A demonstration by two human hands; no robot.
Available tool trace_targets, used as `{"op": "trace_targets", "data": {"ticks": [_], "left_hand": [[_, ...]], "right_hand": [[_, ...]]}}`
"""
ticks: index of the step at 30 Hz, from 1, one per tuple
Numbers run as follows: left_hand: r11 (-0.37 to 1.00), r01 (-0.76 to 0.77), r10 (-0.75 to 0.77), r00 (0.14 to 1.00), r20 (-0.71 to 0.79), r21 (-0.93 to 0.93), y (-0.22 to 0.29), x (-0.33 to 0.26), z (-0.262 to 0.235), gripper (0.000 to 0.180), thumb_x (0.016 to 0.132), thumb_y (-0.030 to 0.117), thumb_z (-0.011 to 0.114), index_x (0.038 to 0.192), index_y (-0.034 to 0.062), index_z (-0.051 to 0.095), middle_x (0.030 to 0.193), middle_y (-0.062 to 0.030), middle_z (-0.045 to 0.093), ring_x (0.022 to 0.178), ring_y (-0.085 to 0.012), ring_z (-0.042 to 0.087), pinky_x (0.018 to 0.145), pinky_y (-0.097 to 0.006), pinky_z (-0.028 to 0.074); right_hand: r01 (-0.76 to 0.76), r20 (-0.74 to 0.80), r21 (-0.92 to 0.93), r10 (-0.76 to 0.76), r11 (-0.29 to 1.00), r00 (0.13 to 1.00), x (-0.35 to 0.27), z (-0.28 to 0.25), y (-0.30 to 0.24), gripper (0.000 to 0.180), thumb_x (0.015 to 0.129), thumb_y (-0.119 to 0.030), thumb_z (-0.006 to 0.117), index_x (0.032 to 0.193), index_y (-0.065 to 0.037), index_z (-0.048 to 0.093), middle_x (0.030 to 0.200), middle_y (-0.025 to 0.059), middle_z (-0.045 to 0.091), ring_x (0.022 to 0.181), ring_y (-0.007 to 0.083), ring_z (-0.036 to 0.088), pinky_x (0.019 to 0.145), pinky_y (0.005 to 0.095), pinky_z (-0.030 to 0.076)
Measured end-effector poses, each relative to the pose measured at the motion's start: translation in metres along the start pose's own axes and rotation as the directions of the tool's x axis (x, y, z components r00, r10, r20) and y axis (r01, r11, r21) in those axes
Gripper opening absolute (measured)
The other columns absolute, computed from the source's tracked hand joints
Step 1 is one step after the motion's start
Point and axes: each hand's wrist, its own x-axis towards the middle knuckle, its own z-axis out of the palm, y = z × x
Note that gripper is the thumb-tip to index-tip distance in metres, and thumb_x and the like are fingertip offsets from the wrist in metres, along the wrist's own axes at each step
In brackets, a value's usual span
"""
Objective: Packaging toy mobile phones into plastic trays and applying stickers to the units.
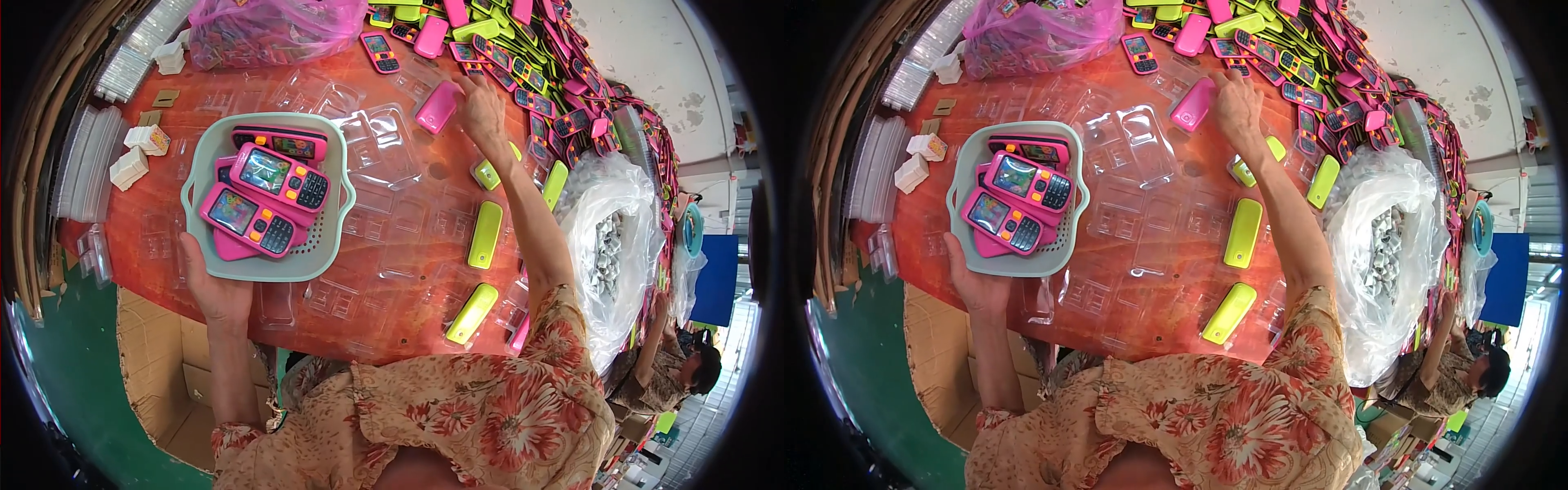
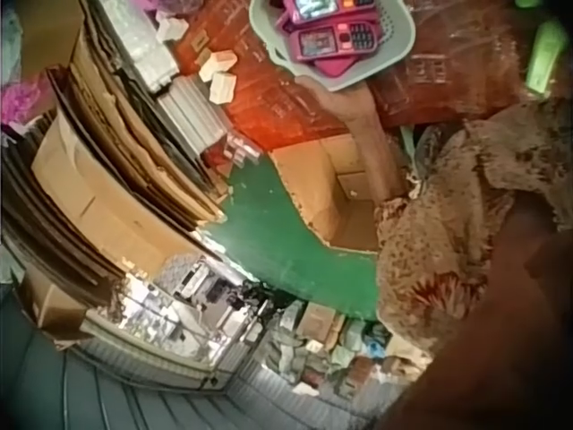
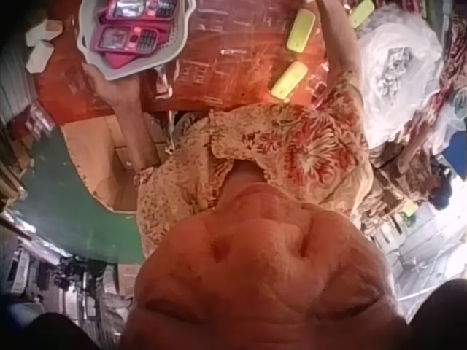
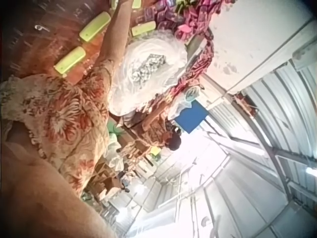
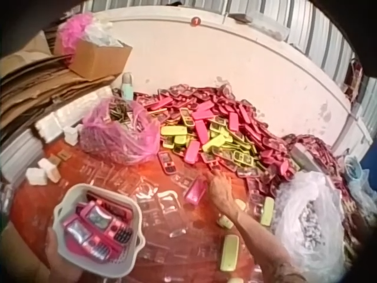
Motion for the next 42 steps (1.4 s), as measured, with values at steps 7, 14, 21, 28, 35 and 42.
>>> {"op": "trace_targets", "data": {"ticks": [7, 14, 21, 28, 35, 42], "left_hand": [[1.0, 0.0, 0.0, 1.0, 0.006, -0.015, -0.002, 0.001, -0.003, 0.049, 0.088, 0.037, 0.032, 0.126, 0.0063, 0.026, 0.125, -0.0071, 0.036, 0.113, -0.0204, 0.038, 0.092, -0.037, 0.034], [0.999, -0.008, 0.008, 1.0, -0.005, -0.033, 0.007, 0.003, -0.006, 0.051, 0.088, 0.038, 0.031, 0.128, 0.007, 0.023, 0.126, -0.0066, 0.035, 0.114, -0.0208, 0.037, 0.093, -0.037, 0.032], [0.997, -0.029, 0.026, 0.999, -0.036, -0.072, 0.015, 0.002, -0.009, 0.051, 0.088, 0.041, 0.029, 0.128, 0.0102, 0.024, 0.127, -0.006, 0.033, 0.115, -0.0219, 0.034, 0.095, -0.039, 0.029], [0.998, -0.069, 0.068, 0.997, -0.031, -0.012, 0.009, 0.006, -0.01, 0.053, 0.088, 0.04, 0.029, 0.128, 0.0068, 0.022, 0.127, -0.0063, 0.033, 0.116, -0.0205, 0.034, 0.096, -0.037, 0.028], [0.999, -0.018, 0.016, 0.999, 0.035, 0.045, -0.014, 0.003, 0.005, 0.052, 0.087, 0.04, 0.031, 0.128, 0.0077, 0.025, 0.126, -0.0047, 0.036, 0.116, -0.0171, 0.034, 0.095, -0.035, 0.028], [0.999, -0.004, 0.003, 1.0, 0.009, 0.051, -0.027, 0.004, 0.021, 0.048, 0.088, 0.04, 0.031, 0.124, 0.0088, 0.032, 0.119, -0.0031, 0.044, 0.108, -0.016, 0.043, 0.088, -0.032, 0.036]], "right_hand": [[0.223, 0.164, -0.084, -0.208, 0.971, 0.964, 0.013, 0.009, -0.019, 0.028, 0.076, -0.033, 0.05, 0.1, -0.019, 0.055, 0.103, 0.0032, 0.053, 0.098, 0.0241, 0.049, 0.074, 0.0436, 0.041], [0.523, -0.001, 0.061, -0.524, 0.85, 0.852, 0.007, -0.008, -0.04, 0.034, 0.069, -0.018, 0.06, 0.103, -0.013, 0.054, 0.097, 0.0093, 0.055, 0.09, 0.0272, 0.052, 0.076, 0.0393, 0.041], [0.563, 0.106, 0.156, -0.581, 0.811, 0.807, -0.007, 0.013, -0.05, 0.012, 0.071, -0.016, 0.055, 0.081, -0.009, 0.059, 0.087, 0.0097, 0.056, 0.086, 0.0271, 0.052, 0.076, 0.0376, 0.039], [0.342, 0.142, -0.091, -0.328, 0.935, 0.934, -0.006, -0.001, -0.064, 0.012, 0.068, -0.011, 0.053, 0.078, -0.005, 0.058, 0.086, 0.0131, 0.056, 0.085, 0.0289, 0.053, 0.067, 0.0413, 0.042], [0.545, -0.199, 0.414, -0.512, 0.729, 0.836, -0.032, -0.08, -0.137, 0.014, 0.069, -0.012, 0.06, 0.08, -0.004, 0.057, 0.071, 0.0138, 0.057, 0.066, 0.0283, 0.056, 0.058, 0.0364, 0.044], [0.59, 0.265, 0.279, -0.652, 0.757, 0.711, -0.059, -0.072, -0.167, 0.026, 0.066, -0.013, 0.061, 0.088, -0.003, 0.05, 0.085, 0.0144, 0.057, 0.083, 0.0288, 0.054, 0.066, 0.0386, 0.043]]}}
